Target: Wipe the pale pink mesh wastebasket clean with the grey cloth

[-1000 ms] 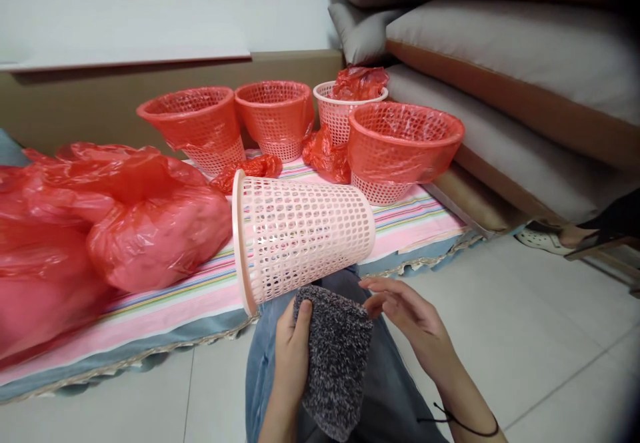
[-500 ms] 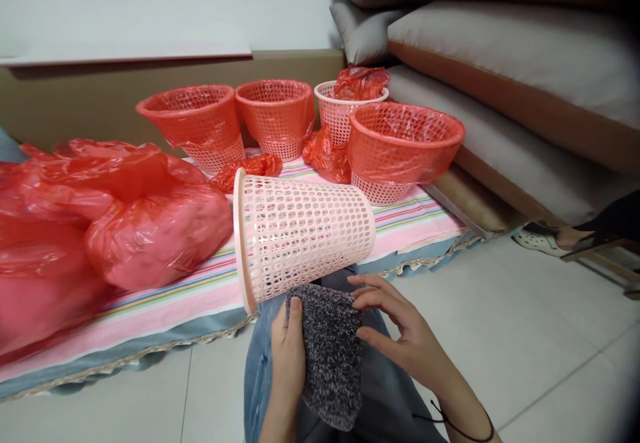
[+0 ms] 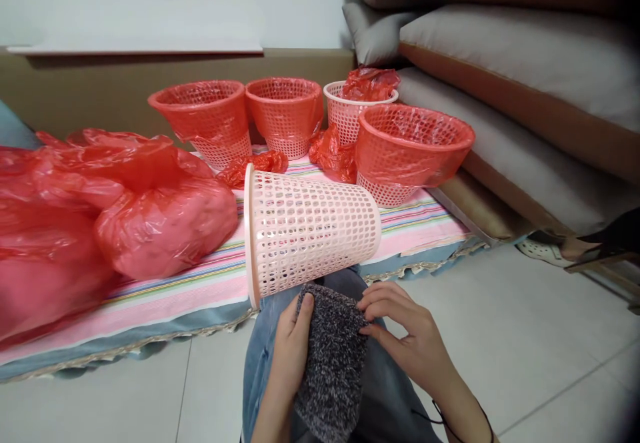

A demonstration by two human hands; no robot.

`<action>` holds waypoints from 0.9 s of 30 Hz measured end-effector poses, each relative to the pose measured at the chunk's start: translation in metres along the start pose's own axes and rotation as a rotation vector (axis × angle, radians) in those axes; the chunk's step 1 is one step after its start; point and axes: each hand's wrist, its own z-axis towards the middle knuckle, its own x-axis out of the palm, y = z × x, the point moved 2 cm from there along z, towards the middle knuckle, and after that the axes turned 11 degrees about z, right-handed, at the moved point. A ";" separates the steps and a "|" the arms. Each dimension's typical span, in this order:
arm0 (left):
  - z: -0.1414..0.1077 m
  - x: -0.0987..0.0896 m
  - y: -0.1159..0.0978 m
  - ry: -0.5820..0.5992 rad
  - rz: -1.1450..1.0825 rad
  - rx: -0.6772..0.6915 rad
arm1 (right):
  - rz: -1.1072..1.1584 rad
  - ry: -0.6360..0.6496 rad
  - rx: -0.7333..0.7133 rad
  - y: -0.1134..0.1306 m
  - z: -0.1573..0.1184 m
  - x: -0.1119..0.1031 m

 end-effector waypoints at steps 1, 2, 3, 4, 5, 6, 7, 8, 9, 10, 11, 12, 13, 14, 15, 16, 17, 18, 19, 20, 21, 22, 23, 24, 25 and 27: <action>-0.001 0.000 0.000 0.005 0.006 0.003 | 0.005 -0.003 0.008 0.000 0.000 0.000; -0.001 -0.001 -0.001 0.010 0.014 0.005 | 0.013 -0.005 0.019 0.001 0.000 0.000; -0.001 -0.001 -0.001 0.017 0.022 0.009 | 0.022 -0.002 0.033 0.001 -0.001 -0.001; -0.001 -0.001 -0.001 0.025 0.028 0.011 | 0.032 0.002 0.049 0.001 -0.001 -0.001; -0.002 -0.001 -0.001 0.031 0.032 0.010 | 0.043 0.006 0.065 0.002 -0.001 -0.001; -0.002 -0.002 0.000 0.034 0.031 0.005 | 0.056 0.011 0.079 0.002 -0.001 -0.002; -0.002 -0.002 0.002 0.033 0.022 -0.007 | 0.071 0.016 0.089 0.002 0.000 -0.002; -0.002 -0.003 0.004 0.035 0.000 -0.023 | 0.086 0.021 0.094 0.003 0.000 -0.002; -0.002 -0.003 0.006 0.054 -0.034 -0.043 | 0.101 0.027 0.095 0.003 0.000 -0.002; -0.003 -0.003 0.009 0.094 -0.078 -0.058 | 0.118 0.038 0.091 0.003 0.000 -0.003; -0.004 -0.003 0.011 0.151 -0.128 -0.066 | 0.135 0.052 0.083 0.004 0.000 -0.002; -0.005 -0.003 0.014 0.206 -0.178 -0.072 | 0.151 0.068 0.071 0.005 0.001 -0.002; -0.006 -0.003 0.015 0.246 -0.220 -0.079 | 0.163 0.080 0.058 0.005 0.001 -0.002; -0.007 -0.003 0.017 0.261 -0.250 -0.084 | 0.164 0.083 0.044 0.006 0.001 -0.003; -0.007 -0.004 0.018 0.243 -0.265 -0.086 | 0.152 0.074 0.032 0.006 0.001 -0.004; -0.008 -0.005 0.018 0.205 -0.266 -0.083 | 0.127 0.055 0.019 0.007 0.002 -0.005; -0.008 -0.006 0.018 0.168 -0.254 -0.075 | 0.093 0.034 0.010 0.007 0.002 -0.006; -0.007 -0.008 0.017 0.143 -0.236 -0.057 | 0.059 0.018 0.004 0.008 0.002 -0.007; -0.007 -0.009 0.016 0.134 -0.214 -0.033 | 0.034 0.011 0.000 0.008 0.002 -0.007; -0.007 -0.011 0.014 0.138 -0.192 -0.013 | 0.025 0.014 -0.005 0.008 0.002 -0.008; -0.007 -0.012 0.013 0.150 -0.171 0.000 | 0.034 0.026 -0.008 0.008 0.001 -0.008; -0.007 -0.014 0.012 0.167 -0.153 0.011 | 0.059 0.044 -0.006 0.008 0.001 -0.007; -0.007 -0.015 0.012 0.184 -0.135 0.020 | 0.093 0.061 0.002 0.008 0.001 -0.007; -0.007 -0.016 0.011 0.199 -0.120 0.028 | 0.130 0.075 0.017 0.008 0.000 -0.006; -0.007 -0.017 0.012 0.212 -0.105 0.031 | 0.163 0.084 0.035 0.007 0.000 -0.005; -0.008 -0.018 0.013 0.203 -0.085 0.020 | 0.207 0.082 0.070 0.007 0.000 -0.003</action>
